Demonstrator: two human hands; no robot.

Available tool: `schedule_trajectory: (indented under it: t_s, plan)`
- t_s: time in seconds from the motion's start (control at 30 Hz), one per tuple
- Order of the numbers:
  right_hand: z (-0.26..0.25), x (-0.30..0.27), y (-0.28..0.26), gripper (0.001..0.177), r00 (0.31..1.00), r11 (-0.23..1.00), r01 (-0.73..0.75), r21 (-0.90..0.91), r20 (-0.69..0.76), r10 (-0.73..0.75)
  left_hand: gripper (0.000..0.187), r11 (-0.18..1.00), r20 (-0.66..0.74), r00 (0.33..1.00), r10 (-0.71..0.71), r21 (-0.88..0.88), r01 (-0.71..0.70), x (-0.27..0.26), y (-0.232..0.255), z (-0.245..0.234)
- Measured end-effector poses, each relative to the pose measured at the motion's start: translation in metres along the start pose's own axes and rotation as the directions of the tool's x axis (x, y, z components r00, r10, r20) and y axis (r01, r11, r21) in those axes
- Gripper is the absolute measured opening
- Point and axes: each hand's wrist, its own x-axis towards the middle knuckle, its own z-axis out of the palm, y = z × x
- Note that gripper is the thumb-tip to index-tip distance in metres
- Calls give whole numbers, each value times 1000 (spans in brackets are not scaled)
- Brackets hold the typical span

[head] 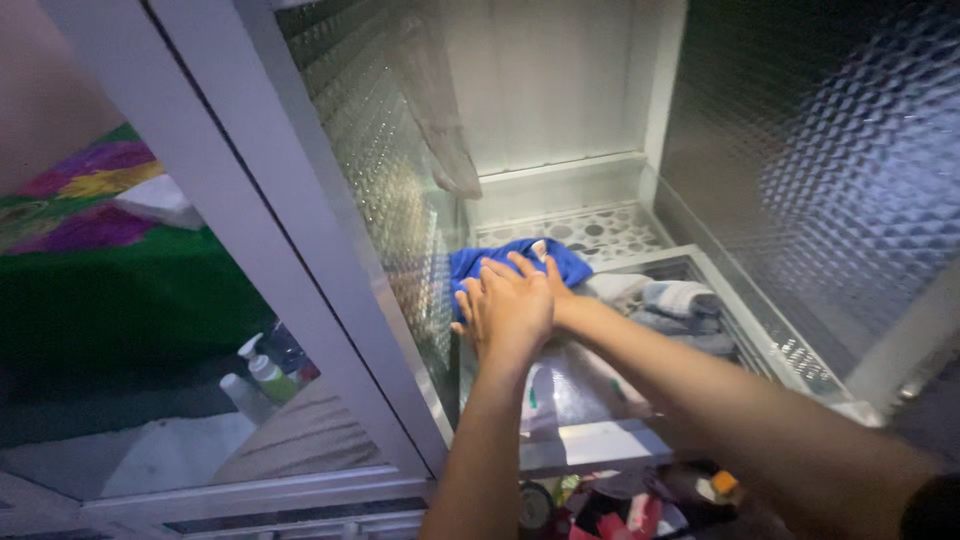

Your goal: The person removes a tin box and a pink cosmetic bag from a glass-fronted cabinet. They then spray a cleaning solution onto a blue cloth and wipe the interior glass shelves and walls of the cabinet. Finally, the person places the pink bag back into the cabinet.

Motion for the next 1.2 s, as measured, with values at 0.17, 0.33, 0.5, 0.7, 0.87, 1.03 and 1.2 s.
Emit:
schedule_trajectory:
  t_s: [0.17, 0.33, 0.5, 0.7, 0.87, 1.03, 1.2]
  plan:
    - [-5, -66, -40, 73, 933, 851, 291, 436, -327, -151, 90, 999, 31, 999, 36, 26, -37, -17, 1, -14]
    - [-75, -148, -96, 88, 998, 943, 69, 327, -15, -67, 80, 997, 50, 997, 53, 61, -56, -22, 6, -29]
    - [-108, -154, -127, 79, 996, 958, -47, 281, 88, 23, 76, 992, 54, 992, 117, 39, -119, -18, -2, -35]
    - [-86, -154, -129, 79, 937, 908, -309, 284, -73, 341, 71, 991, 88, 989, 115, 58, -121, -11, -11, -27]
    - [-87, -182, -58, 60, 698, 671, -681, 294, -16, 716, 75, 992, 167, 984, 55, 101, -72, -6, -35, -10]
    - [-101, -213, -27, 61, 573, 549, -793, 266, 17, 820, 80, 1000, 136, 991, 0, -2, 0, 0, -49, 2]
    - [-102, -207, -100, 66, 771, 737, -627, 252, 64, 634, 82, 998, 73, 996, -48, -31, 51, -2, -34, -8]
